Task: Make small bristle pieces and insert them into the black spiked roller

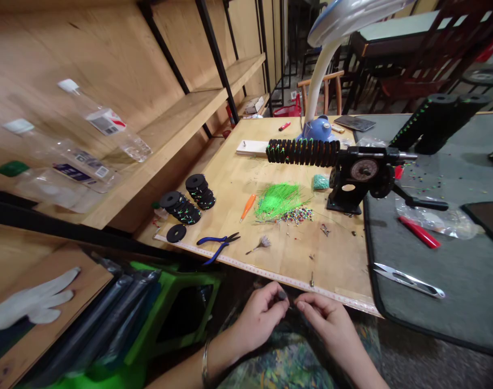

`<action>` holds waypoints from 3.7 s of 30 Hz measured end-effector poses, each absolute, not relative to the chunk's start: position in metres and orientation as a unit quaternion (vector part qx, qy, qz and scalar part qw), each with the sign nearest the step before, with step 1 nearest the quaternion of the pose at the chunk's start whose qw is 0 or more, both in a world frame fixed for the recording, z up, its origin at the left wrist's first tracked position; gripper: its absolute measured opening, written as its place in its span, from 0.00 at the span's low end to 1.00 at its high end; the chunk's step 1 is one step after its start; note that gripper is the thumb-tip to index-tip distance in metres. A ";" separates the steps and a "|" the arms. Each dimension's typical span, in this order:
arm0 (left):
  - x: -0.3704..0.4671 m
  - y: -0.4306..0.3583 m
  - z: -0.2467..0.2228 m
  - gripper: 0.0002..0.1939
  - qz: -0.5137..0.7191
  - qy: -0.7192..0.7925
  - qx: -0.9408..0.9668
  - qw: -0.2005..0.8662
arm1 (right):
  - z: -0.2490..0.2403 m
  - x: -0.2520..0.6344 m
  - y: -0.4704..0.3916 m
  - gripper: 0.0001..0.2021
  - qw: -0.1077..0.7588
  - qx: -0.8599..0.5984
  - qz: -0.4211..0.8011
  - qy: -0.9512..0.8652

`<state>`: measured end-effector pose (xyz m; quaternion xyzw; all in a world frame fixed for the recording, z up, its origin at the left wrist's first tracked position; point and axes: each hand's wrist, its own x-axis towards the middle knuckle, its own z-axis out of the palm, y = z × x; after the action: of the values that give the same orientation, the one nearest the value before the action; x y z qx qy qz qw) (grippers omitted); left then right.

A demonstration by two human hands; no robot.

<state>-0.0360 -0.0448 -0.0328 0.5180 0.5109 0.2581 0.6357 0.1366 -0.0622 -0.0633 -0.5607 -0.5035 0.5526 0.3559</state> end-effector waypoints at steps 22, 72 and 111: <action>-0.043 -0.039 -0.025 0.04 0.213 0.500 0.709 0.449 | -0.067 0.138 -0.063 0.15 0.335 -0.573 0.573 -0.480; -0.037 -0.033 -0.018 0.12 0.284 0.514 0.657 0.473 | -0.054 0.132 -0.062 0.07 0.341 -0.574 0.444 -0.597; -0.034 -0.018 0.015 0.09 0.213 0.508 0.675 0.490 | -0.009 0.167 -0.057 0.21 0.396 -0.562 0.433 -0.583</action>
<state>-0.0344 -0.0180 0.0145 0.6751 0.5083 0.2134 0.4902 0.1667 -0.0571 -0.0085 -0.5622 -0.5830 0.4329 0.3957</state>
